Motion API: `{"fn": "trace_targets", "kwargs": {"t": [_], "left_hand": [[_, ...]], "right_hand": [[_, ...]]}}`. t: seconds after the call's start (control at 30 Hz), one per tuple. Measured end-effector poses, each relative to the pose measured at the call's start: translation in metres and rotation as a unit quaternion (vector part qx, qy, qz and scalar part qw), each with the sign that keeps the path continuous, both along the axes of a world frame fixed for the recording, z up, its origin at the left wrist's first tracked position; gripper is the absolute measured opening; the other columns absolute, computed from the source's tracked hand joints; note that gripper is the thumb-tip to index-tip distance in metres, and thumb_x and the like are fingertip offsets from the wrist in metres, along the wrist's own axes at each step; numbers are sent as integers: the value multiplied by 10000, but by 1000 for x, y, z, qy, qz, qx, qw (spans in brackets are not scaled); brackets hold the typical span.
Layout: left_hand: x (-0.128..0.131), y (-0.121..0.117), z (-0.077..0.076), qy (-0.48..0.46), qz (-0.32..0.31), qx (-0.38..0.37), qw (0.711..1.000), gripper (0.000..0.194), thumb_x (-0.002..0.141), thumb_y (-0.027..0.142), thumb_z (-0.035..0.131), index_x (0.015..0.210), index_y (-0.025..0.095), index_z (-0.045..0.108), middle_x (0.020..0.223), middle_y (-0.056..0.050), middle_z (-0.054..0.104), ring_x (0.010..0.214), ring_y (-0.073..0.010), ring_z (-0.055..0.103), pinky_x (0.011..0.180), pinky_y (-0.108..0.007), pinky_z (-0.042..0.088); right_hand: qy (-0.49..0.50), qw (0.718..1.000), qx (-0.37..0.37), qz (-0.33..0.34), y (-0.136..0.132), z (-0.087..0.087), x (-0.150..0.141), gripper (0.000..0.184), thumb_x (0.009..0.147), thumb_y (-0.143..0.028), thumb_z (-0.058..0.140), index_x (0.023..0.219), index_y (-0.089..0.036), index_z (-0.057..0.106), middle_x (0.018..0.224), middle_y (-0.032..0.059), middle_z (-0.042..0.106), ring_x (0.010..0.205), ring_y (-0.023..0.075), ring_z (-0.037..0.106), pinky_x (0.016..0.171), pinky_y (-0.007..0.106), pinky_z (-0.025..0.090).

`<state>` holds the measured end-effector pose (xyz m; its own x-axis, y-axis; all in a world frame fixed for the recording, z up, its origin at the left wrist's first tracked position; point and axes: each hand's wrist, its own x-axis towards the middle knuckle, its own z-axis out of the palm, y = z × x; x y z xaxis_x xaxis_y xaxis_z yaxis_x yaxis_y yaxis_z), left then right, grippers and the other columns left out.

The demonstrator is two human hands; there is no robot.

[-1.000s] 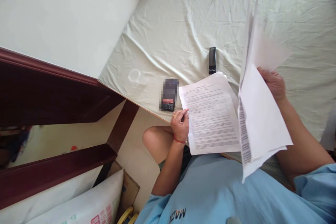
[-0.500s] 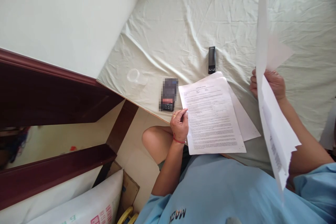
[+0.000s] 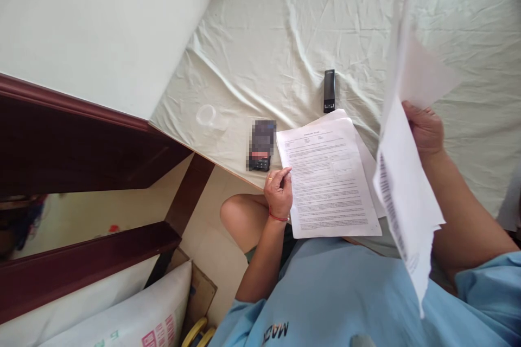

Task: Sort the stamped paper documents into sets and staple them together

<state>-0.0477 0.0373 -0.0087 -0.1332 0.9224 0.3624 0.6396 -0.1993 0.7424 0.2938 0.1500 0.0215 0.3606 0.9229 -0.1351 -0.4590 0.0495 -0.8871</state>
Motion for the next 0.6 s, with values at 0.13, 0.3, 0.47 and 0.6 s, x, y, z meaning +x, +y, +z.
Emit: {"fn": "trace_targets", "kwargs": {"t": [0.13,0.3,0.47,0.6], "left_hand": [[1,1,2,14,4,1,1000,204,1044,259,612,1085,209,807,985,-72,765,950,-211,719,902,-356,579],[0,2,3,32,5,14,999,235,1052,282,582,1073,207,803,973,-68,776,937,-218,724,885,-356,576],[1,2,6,42,10,22,999,278,1083,315,551,1050,193,799,977,-80,782,939,-217,729,891,-353,572],[1,1,5,46,17,12,999,312,1098,343,530,1053,187,797,981,-92,784,952,-226,727,897,-365,571]], "right_hand": [[-17,1000,-12,15,-5,4,-12,482,527,-419,1022,890,-176,820,934,65,802,826,218,751,793,339,650],[-58,991,-64,99,-14,3,-21,482,547,-433,1035,886,-169,816,836,62,786,648,178,699,600,303,607],[-102,973,-90,187,-18,2,-20,423,612,-442,1014,747,-136,755,710,47,726,537,132,615,440,232,478],[-134,958,-80,241,-20,4,-18,363,717,-443,954,806,-152,755,755,34,730,580,118,610,479,221,481]]}}
